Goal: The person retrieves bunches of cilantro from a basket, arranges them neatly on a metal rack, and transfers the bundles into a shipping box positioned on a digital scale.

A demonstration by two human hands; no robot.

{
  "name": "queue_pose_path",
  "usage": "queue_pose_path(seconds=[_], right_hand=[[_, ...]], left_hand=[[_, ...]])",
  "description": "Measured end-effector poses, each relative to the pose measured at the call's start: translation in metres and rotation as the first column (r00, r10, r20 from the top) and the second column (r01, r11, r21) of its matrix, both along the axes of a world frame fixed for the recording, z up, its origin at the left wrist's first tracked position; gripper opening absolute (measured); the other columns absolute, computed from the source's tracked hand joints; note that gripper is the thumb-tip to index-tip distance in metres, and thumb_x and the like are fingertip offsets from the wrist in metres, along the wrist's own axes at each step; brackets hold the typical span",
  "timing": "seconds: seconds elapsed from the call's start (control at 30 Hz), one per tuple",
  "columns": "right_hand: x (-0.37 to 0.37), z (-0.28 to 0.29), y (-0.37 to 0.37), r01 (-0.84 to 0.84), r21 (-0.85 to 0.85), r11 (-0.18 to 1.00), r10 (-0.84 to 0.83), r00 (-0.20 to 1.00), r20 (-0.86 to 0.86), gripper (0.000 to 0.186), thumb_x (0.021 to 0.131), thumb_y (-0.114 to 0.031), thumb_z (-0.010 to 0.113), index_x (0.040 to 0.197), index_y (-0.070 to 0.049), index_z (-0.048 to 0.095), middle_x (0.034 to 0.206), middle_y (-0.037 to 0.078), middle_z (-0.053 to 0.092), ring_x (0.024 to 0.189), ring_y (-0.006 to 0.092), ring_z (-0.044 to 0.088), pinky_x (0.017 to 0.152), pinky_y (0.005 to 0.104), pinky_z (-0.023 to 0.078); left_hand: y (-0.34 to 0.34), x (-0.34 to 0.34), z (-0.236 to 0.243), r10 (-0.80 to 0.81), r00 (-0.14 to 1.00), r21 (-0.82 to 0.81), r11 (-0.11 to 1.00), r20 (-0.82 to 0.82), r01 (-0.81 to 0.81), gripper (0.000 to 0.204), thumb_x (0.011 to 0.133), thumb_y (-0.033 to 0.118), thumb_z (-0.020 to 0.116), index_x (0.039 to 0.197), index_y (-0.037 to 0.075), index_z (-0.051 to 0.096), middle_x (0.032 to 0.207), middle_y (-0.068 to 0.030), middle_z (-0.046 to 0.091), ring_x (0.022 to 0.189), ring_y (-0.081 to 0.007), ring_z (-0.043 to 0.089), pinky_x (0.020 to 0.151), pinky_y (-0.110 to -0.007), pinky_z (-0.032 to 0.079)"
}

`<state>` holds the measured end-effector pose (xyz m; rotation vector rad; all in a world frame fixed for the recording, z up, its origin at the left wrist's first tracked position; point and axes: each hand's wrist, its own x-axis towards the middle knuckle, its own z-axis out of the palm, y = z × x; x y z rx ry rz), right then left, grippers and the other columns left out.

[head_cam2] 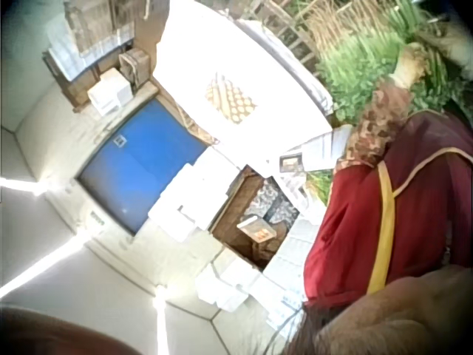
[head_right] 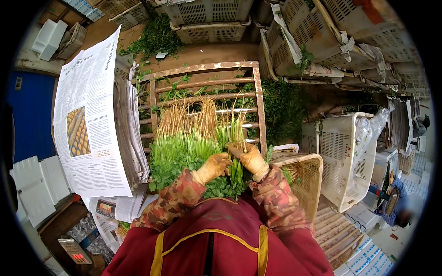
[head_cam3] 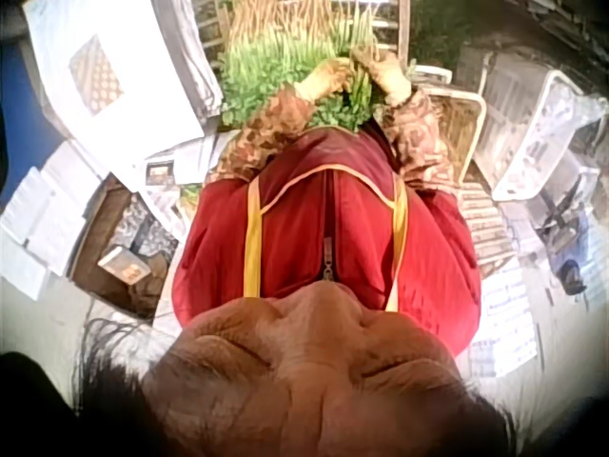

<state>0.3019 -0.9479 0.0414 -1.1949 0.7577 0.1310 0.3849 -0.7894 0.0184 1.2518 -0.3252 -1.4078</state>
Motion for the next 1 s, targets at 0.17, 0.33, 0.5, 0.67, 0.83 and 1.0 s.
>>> queue_pose_path(seconds=[0.17,0.33,0.5,0.67,0.83,1.0], right_hand=[[-0.008,-0.008,-0.003,0.029,0.026,0.999,-0.030,0.999,0.030,0.022,0.089,-0.015,0.068,0.104,0.001,0.070,0.099,0.005,0.071,0.088,0.0107,0.064,0.079,0.0233,0.050],[-0.009,0.001,-0.004,-0.009,-0.045,0.999,0.012,0.999,0.050,0.023,0.092,-0.017,0.065,0.107,0.000,0.069,0.098,0.004,0.070,0.089,0.0107,0.063,0.081,0.0248,0.049],[-0.011,0.005,-0.003,0.006,0.042,0.999,-0.008,0.999,0.048,0.023,0.093,-0.015,0.062,0.110,0.000,0.068,0.101,0.004,0.069,0.091,0.0100,0.061,0.083,0.0254,0.048],[-0.020,0.001,-0.006,-0.028,-0.022,0.999,0.030,0.997,0.067,0.022,0.095,-0.012,0.058,0.111,-0.001,0.067,0.104,0.004,0.069,0.094,0.0106,0.061,0.085,0.0249,0.047],[-0.030,0.007,-0.009,0.134,-0.143,0.981,-0.142,0.989,-0.047,0.022,0.096,-0.014,0.057,0.111,-0.002,0.067,0.092,0.005,0.069,0.079,0.0114,0.062,0.073,0.0238,0.049],[-0.044,0.024,-0.018,0.202,-0.140,0.969,-0.213,0.975,-0.066,0.015,0.090,-0.016,0.065,0.099,-0.004,0.069,0.081,0.002,0.066,0.069,0.0086,0.059,0.062,0.0221,0.046]], left_hand=[[-0.004,-0.001,0.000,-0.018,0.990,0.057,0.998,-0.139,0.026,0.031,0.091,0.012,0.059,0.119,-0.001,0.054,0.082,-0.0008,0.057,0.062,-0.0066,0.051,0.051,-0.023,0.042],[-0.009,-0.014,0.010,0.102,0.994,0.169,0.980,0.050,-0.109,0.029,0.092,0.011,0.060,0.120,0.003,0.055,0.078,0.0029,0.054,0.061,-0.0041,0.044,0.051,-0.021,0.037],[-0.009,-0.018,-0.003,0.144,0.989,0.117,0.983,0.016,-0.145,0.022,0.094,0.014,0.060,0.114,0.003,0.059,0.079,0.0030,0.055,0.062,-0.0033,0.043,0.051,-0.020,0.035],[-0.013,-0.007,0.009,0.027,0.999,0.206,0.978,0.023,-0.031,0.016,0.093,0.016,0.063,0.102,0.003,0.063,0.073,0.0041,0.056,0.060,-0.0034,0.043,0.051,-0.020,0.035],[-0.014,-0.023,-0.014,0.253,0.962,0.106,0.964,-0.099,-0.242,0.018,0.093,0.018,0.063,0.100,0.003,0.068,0.071,-0.0010,0.062,0.056,-0.0042,0.049,0.047,-0.020,0.038],[-0.023,-0.013,0.012,0.206,0.976,0.319,0.932,-0.069,-0.174,0.022,0.093,0.009,0.058,0.113,0.002,0.063,0.066,-0.0027,0.061,0.047,-0.0054,0.048,0.041,-0.020,0.036]])
